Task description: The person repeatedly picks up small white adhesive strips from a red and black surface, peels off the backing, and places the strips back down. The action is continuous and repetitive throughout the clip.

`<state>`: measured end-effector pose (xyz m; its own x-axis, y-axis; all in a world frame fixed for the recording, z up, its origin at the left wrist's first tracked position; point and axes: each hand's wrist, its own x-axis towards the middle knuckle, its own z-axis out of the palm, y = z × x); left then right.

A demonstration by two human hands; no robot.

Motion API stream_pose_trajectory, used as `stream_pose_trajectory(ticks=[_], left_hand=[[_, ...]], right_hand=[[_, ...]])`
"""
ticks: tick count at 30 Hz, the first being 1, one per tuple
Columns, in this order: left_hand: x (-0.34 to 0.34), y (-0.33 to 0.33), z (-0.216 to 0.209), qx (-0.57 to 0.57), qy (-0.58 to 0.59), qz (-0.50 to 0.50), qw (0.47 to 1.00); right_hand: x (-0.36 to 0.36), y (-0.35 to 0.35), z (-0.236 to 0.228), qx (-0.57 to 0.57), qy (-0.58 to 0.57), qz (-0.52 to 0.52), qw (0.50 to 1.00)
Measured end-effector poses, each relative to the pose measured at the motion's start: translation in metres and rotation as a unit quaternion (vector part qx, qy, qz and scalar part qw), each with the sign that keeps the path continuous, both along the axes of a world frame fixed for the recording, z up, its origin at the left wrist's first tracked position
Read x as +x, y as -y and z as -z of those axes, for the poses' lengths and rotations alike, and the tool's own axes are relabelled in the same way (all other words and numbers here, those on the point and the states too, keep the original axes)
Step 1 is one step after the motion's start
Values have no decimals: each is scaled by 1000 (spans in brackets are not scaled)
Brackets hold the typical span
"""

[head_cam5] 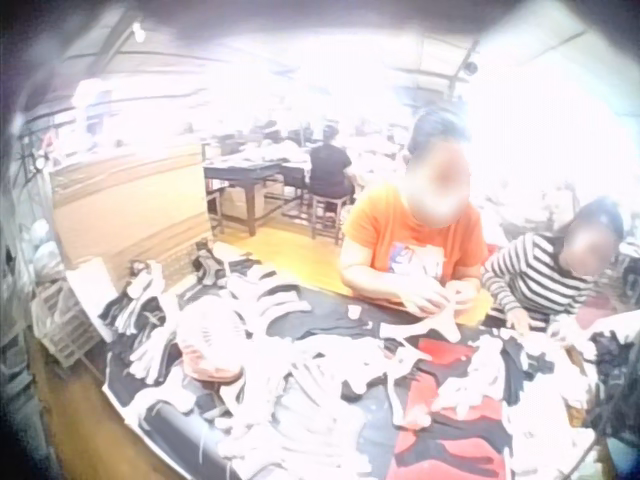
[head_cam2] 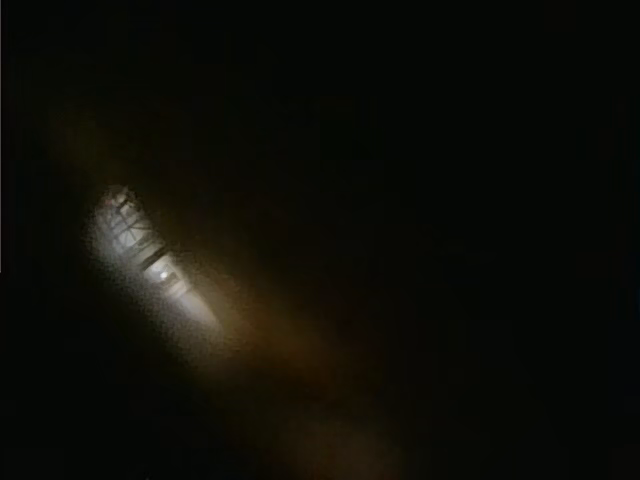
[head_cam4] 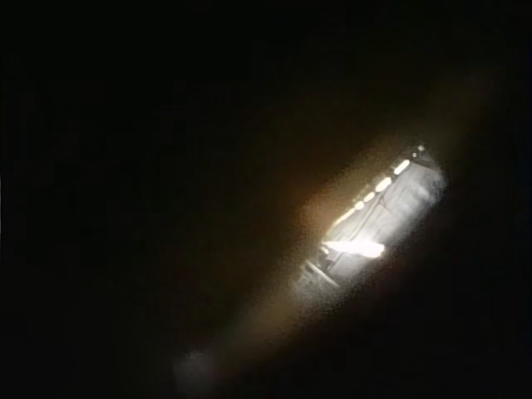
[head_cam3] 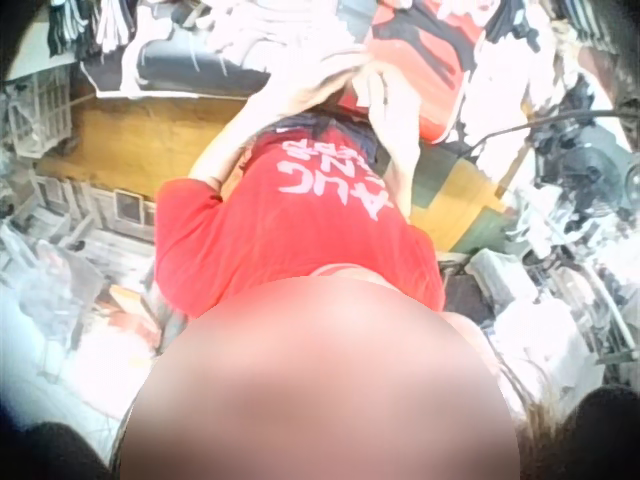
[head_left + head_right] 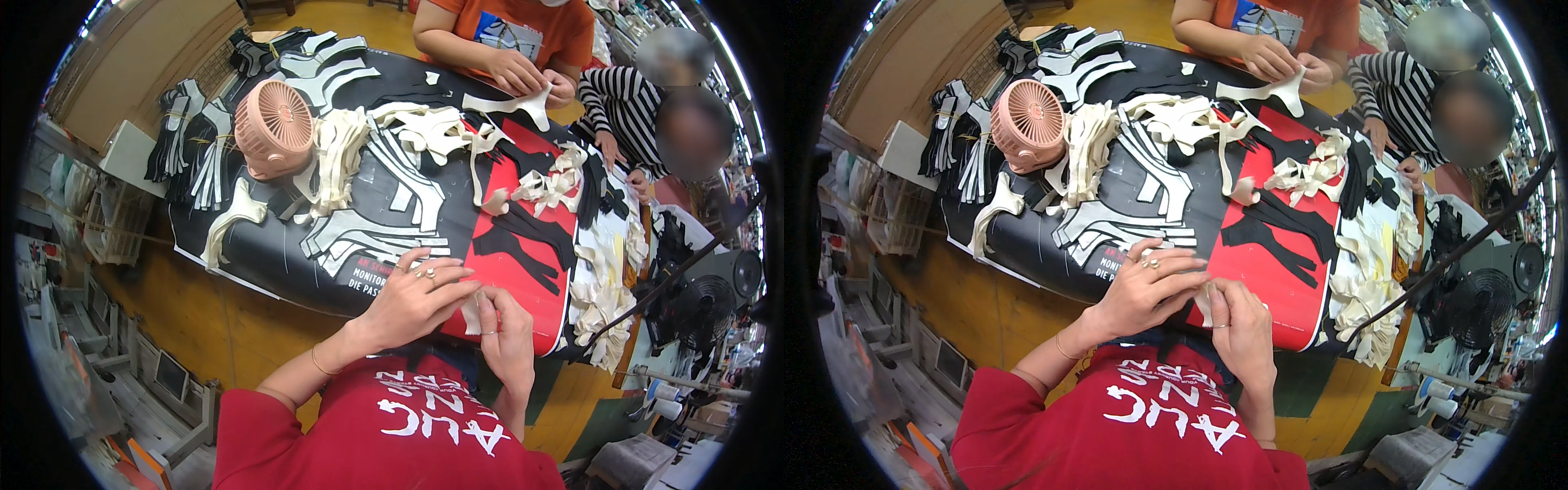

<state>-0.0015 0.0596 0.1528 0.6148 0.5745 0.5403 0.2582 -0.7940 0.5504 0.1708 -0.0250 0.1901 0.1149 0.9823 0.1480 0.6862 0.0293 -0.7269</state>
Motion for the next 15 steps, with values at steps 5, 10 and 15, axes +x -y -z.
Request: stream_pose_trajectory(ticks=[5, 10, 15], left_hand=[[-16, -7, 11, -10, 51, 8, 999], [-29, -10, 14, -37, 52, 24, 998], [-41, -13, 7, -51, 106, 17, 993]], right_hand=[[-7, -10, -4, -75, -90, -46, 992], [-5, -27, 0, -148, -189, -102, 965], [-6, -48, -2, -241, -307, -140, 910]])
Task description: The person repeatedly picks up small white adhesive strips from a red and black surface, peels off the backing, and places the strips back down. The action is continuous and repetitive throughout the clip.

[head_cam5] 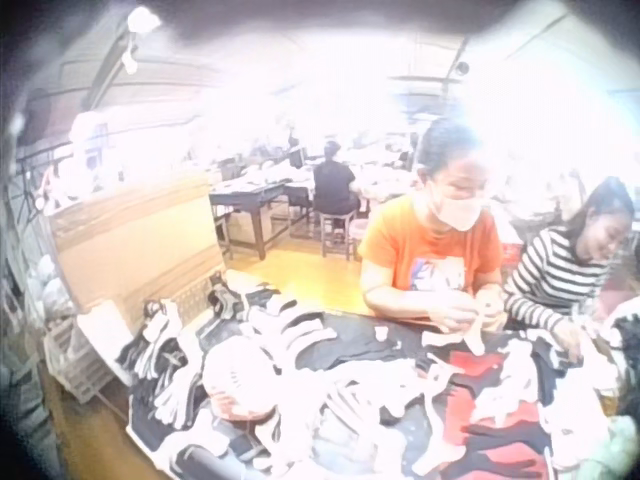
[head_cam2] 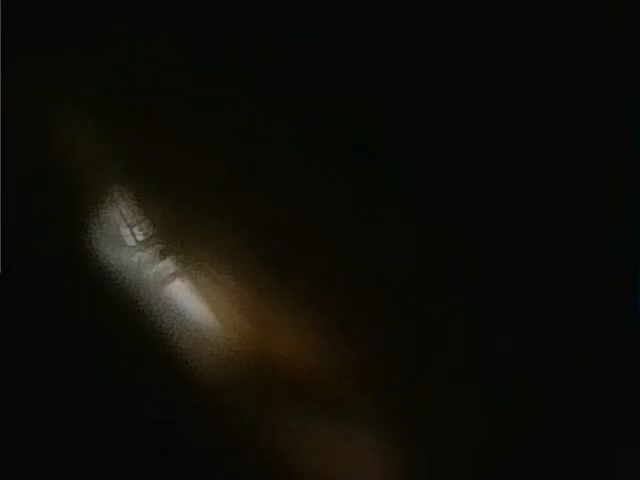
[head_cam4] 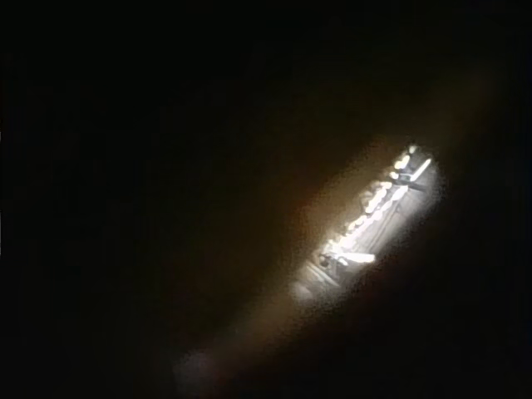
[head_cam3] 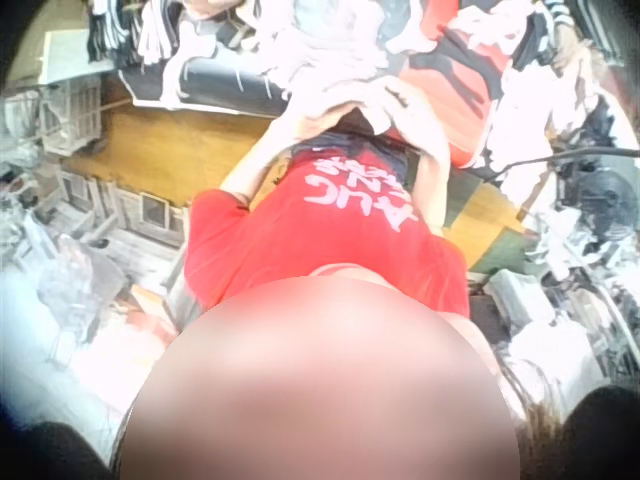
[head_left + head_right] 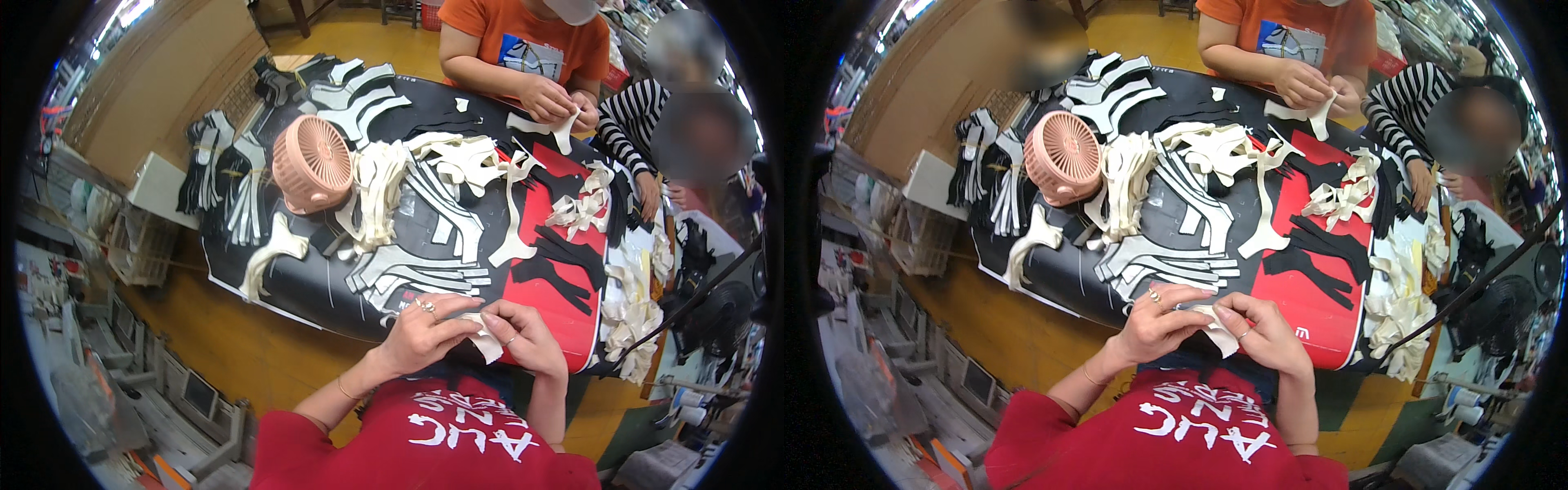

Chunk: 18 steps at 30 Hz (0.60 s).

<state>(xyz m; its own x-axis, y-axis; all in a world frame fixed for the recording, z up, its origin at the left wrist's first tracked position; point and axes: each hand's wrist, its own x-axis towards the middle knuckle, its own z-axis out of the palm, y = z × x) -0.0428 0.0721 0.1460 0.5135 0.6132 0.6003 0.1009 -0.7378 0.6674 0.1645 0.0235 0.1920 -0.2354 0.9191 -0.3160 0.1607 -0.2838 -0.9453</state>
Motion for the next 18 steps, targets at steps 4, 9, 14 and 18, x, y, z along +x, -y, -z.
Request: stream_pose_trajectory(ticks=[4, 9, 14, 18], left_hand=[[-14, 0, -13, 22, 57, -35, 998], [-53, 4, -38, 44, 289, -178, 940], [-109, -8, -71, 293, 110, -602, 735], [-122, -20, -81, 203, 365, -497, 761]], right_hand=[[-13, -25, 0, 60, 31, -15, 998], [-44, -84, 13, 272, 195, 13, 942], [-108, -169, 40, 306, 236, 4, 922], [-121, -186, 56, 300, 288, 52, 908]])
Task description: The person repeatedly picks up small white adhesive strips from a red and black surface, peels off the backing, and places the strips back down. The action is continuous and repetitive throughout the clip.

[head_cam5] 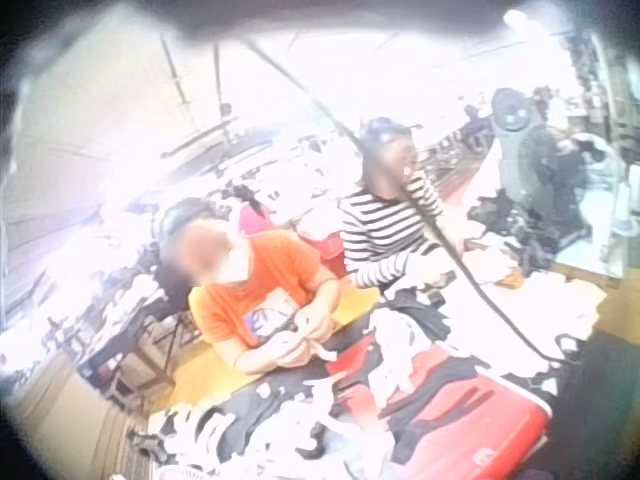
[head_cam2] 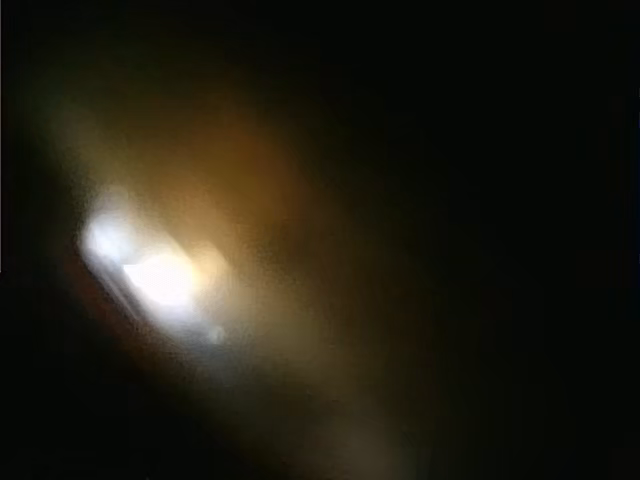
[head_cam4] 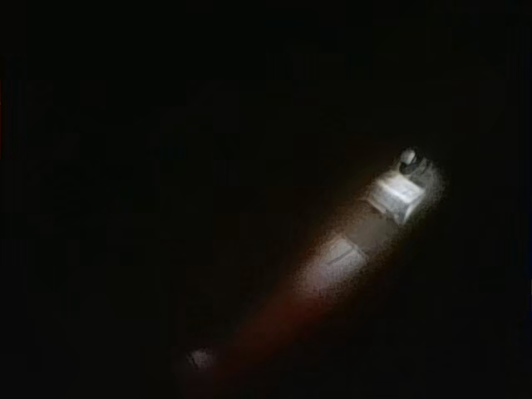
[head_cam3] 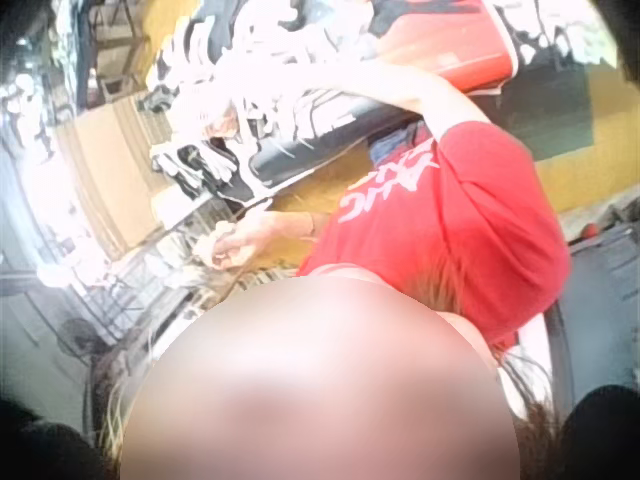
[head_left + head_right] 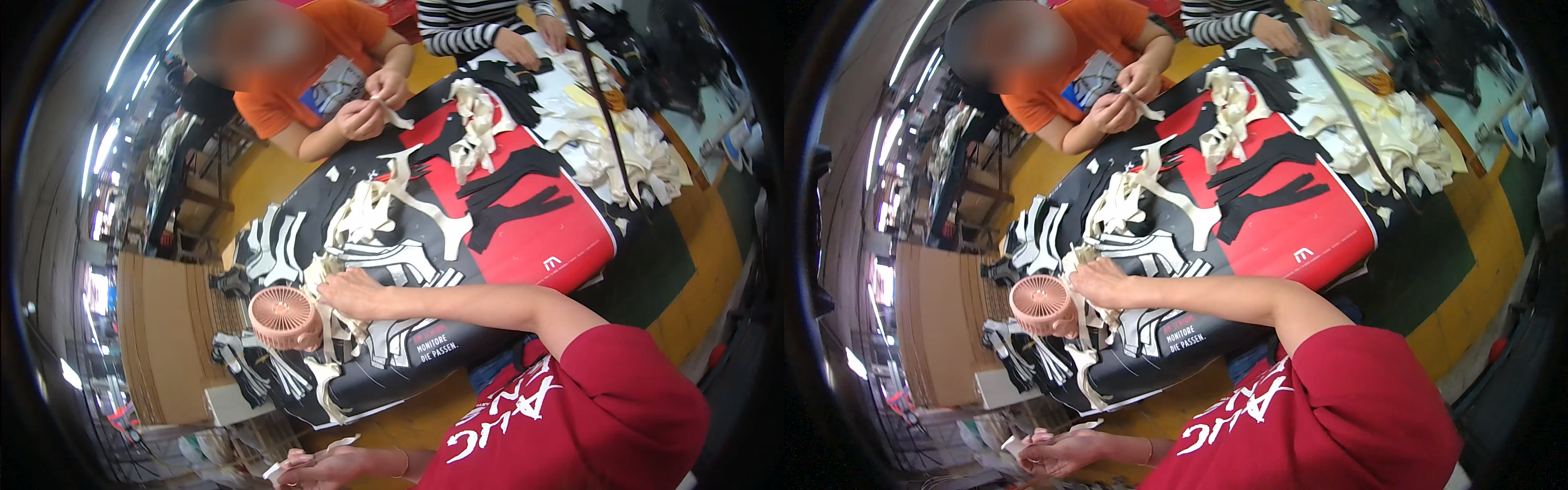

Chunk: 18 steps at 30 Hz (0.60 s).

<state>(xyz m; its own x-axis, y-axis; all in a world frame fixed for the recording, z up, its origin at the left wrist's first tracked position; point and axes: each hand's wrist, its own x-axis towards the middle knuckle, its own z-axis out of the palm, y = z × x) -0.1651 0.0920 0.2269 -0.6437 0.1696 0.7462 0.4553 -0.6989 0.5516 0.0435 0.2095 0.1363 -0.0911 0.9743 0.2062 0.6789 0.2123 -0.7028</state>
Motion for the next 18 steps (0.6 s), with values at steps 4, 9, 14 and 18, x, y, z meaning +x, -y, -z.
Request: stream_pose_trajectory(ticks=[4, 9, 14, 18], left_hand=[[47, 10, 22, -85, -98, 116, 985], [126, 38, 47, -273, -162, 364, 875], [173, 55, 59, -316, -346, 508, 723], [207, 51, 79, -294, -422, 561, 649]], right_hand=[[23, 29, 9, 146, 19, 92, 985], [155, 104, 24, 133, 73, 265, 952], [278, 188, 43, 20, 178, 500, 848], [294, 202, 66, 45, 161, 511, 843]])
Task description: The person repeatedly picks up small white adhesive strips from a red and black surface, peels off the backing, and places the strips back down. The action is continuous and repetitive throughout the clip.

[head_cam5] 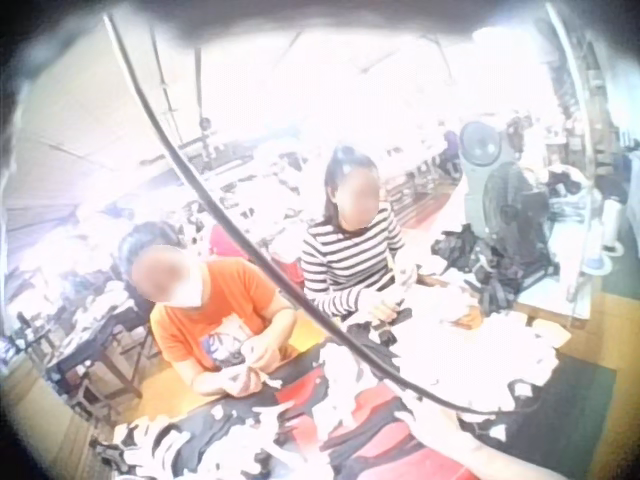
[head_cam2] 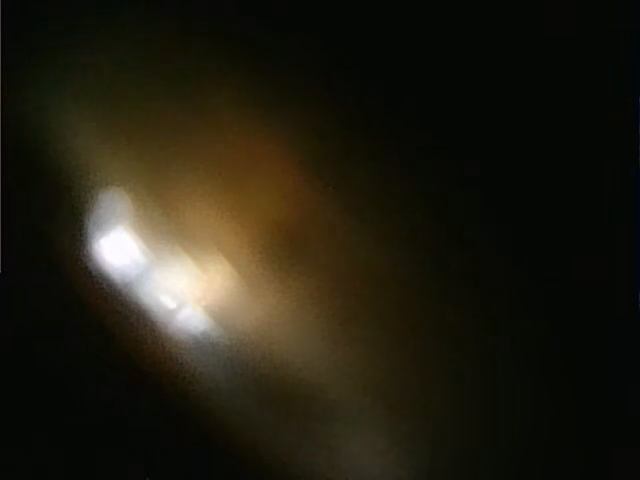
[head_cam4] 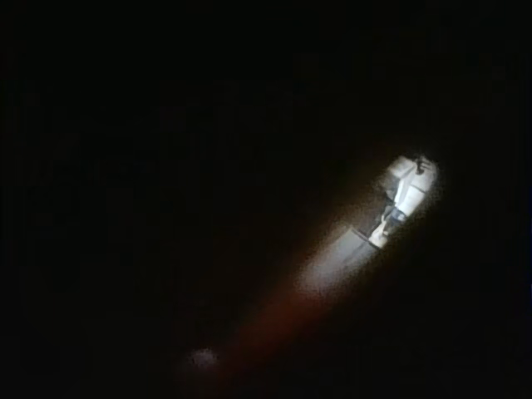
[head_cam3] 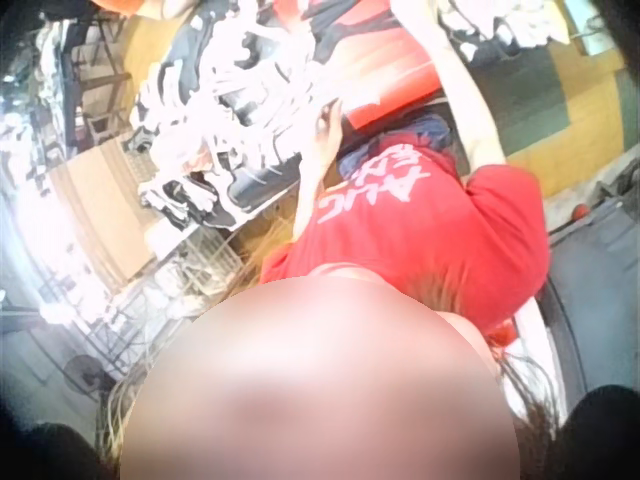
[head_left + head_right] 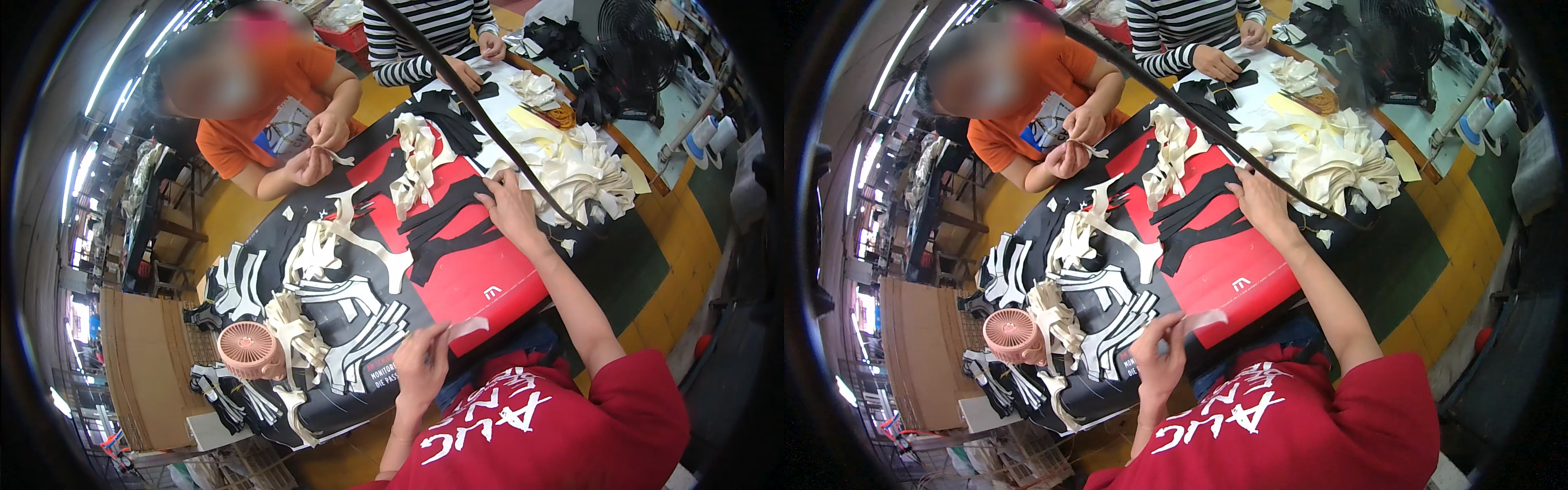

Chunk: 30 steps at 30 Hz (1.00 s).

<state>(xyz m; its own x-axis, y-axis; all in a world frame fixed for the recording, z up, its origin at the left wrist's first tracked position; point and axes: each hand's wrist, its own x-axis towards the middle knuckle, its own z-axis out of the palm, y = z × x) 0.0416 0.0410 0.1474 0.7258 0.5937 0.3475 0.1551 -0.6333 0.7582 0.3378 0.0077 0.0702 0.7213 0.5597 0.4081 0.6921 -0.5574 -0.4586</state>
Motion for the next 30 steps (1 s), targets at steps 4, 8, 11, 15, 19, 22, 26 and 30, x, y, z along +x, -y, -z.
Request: stream_pose_trajectory(ticks=[4, 8, 11, 15, 19, 22, 26, 30], left_hand=[[36, 7, 40, -108, -55, 29, 992], [50, 14, 71, 142, -35, 31, 989], [45, 15, 77, -39, -18, -16, 999], [45, 17, 77, -49, -8, -50, 998], [45, 18, 75, -37, -1, -57, 998], [46, 16, 74, 30, -6, -43, 999], [46, 16, 76, 100, 14, -37, 994], [40, 20, 78, 245, 13, 0, 970]], right_hand=[[-6, -3, 12, 88, 19, -9, 996], [-6, 0, 10, 132, -1, -3, 991], [-5, -1, 3, 190, -6, -17, 982], [-6, 0, -7, 227, -25, -66, 971], [-10, 3, -20, 291, 70, -119, 947], [-23, 13, -31, 311, 121, -172, 927], [-65, 47, -38, 348, 54, -231, 907], [-91, 75, -38, 365, -138, -214, 896]])
